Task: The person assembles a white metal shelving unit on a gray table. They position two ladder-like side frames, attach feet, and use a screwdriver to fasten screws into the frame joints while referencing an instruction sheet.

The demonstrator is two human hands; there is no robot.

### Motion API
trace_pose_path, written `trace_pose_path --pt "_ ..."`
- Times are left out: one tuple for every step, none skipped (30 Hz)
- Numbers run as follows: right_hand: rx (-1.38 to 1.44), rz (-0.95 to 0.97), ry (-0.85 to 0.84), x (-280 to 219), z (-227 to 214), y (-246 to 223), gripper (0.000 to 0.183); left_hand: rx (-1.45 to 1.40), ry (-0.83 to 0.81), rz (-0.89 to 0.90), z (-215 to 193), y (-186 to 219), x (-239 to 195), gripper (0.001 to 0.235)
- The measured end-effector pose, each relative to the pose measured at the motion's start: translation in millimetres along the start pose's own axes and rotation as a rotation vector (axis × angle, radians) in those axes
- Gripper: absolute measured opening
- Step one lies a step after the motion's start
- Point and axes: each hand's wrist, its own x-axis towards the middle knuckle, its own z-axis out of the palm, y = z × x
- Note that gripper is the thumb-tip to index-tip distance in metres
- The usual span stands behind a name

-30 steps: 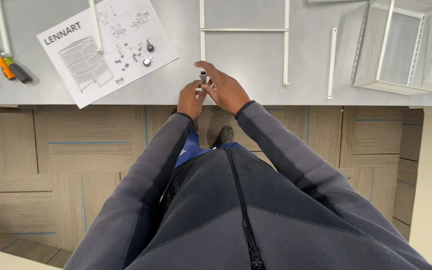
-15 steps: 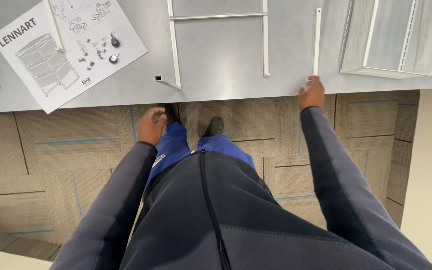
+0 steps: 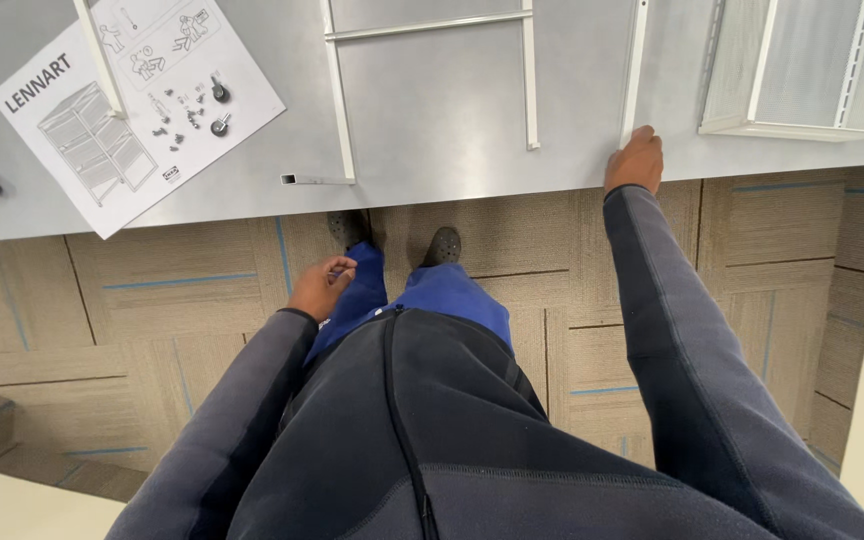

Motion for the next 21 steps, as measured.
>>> trace_pose_path --pt "0.026 0.032 -0.026 0.2 8.0 -2.3 0.044 0.010 -0.022 0.014 0.3 6.5 2.4 0.028" --pt "0.053 0.065 -0.051 0.3 16.0 -4.8 0.049 0.020 -0.044 0.027 0.4 12.9 4.5 0.028" --pt "0.054 0.070 -0.052 -2.0 17.9 -7.8 0.049 0.025 -0.048 0.028 0.5 21.4 3.4 0.028" --pt "0.207 0.114 -0.079 -4.9 19.3 -10.6 0.047 0.019 -0.060 0.034 0.7 29.8 1.5 0.029" --pt "0.364 0.156 -0.099 -3.3 20.5 -15.0 0.046 0.013 -0.069 0.046 0.1 39.6 3.1 0.029" --pt "0.368 0.160 -0.093 -13.0 16.1 -25.1 0.046 0.018 -0.068 0.052 1.4 46.4 0.5 0.029" --pt "0.557 0.241 -0.169 -19.2 9.8 -35.1 0.047 0.024 -0.082 0.083 2.4 55.2 0.6 0.029" --pt "0.747 0.320 -0.245 -25.3 3.6 -45.3 0.049 0.030 -0.097 0.114 3.4 64.2 0.6 0.028" --pt "0.751 0.323 -0.235 -37.1 -16.0 -56.9 0.049 0.034 -0.097 0.124 5.5 69.9 6.1 0.028" --pt "0.872 0.265 -0.266 -49.5 -35.2 -68.2 0.044 0.044 -0.113 0.156 8.1 75.3 11.3 0.027" --pt "0.991 0.207 -0.300 -65.6 -54.2 -78.8 0.040 0.053 -0.131 0.183 11.4 79.4 13.3 0.027" --pt "0.994 0.211 -0.294 -71.4 -64.7 -88.0 0.040 0.058 -0.134 0.189 16.6 88.5 17.8 0.027" --pt "1.020 0.131 -0.217 -77.0 -74.3 -98.4 0.034 0.043 -0.134 0.249 20.8 97.1 22.7 0.025" --pt "1.042 0.051 -0.139 -82.0 -84.0 -108.9 0.029 0.028 -0.135 0.309 25.0 106.1 27.7 0.023" --pt "1.048 0.053 -0.126 -83.9 -92.2 -118.9 0.029 0.037 -0.136 0.320 25.5 123.3 27.5 0.023" --pt "1.020 0.028 -0.061 -85.5 -100.5 -128.4 0.026 0.035 -0.135 0.350 26.6 140.6 27.1 0.023" --pt "0.986 0.008 0.001 -91.1 -109.4 -133.6 0.024 0.029 -0.140 0.378 32.1 156.6 23.2 0.023" --pt "0.986 0.015 0.010 -88.4 -110.7 -139.2 0.024 0.034 -0.147 0.385 36.9 167.6 31.3 0.023" --pt "0.984 -0.024 0.037 -86.3 -112.0 -144.2 0.021 0.068 -0.146 0.434 42.5 178.0 38.5 0.022" --pt "0.982 -0.062 0.064 -84.0 -113.2 -149.3 0.019 0.102 -0.145 0.484 48.2 188.6 45.6 0.021" --pt "0.983 -0.058 0.072 -85.1 -112.7 -152.2 0.019 0.107 -0.148 0.491 50.5 205.7 41.7 0.021"
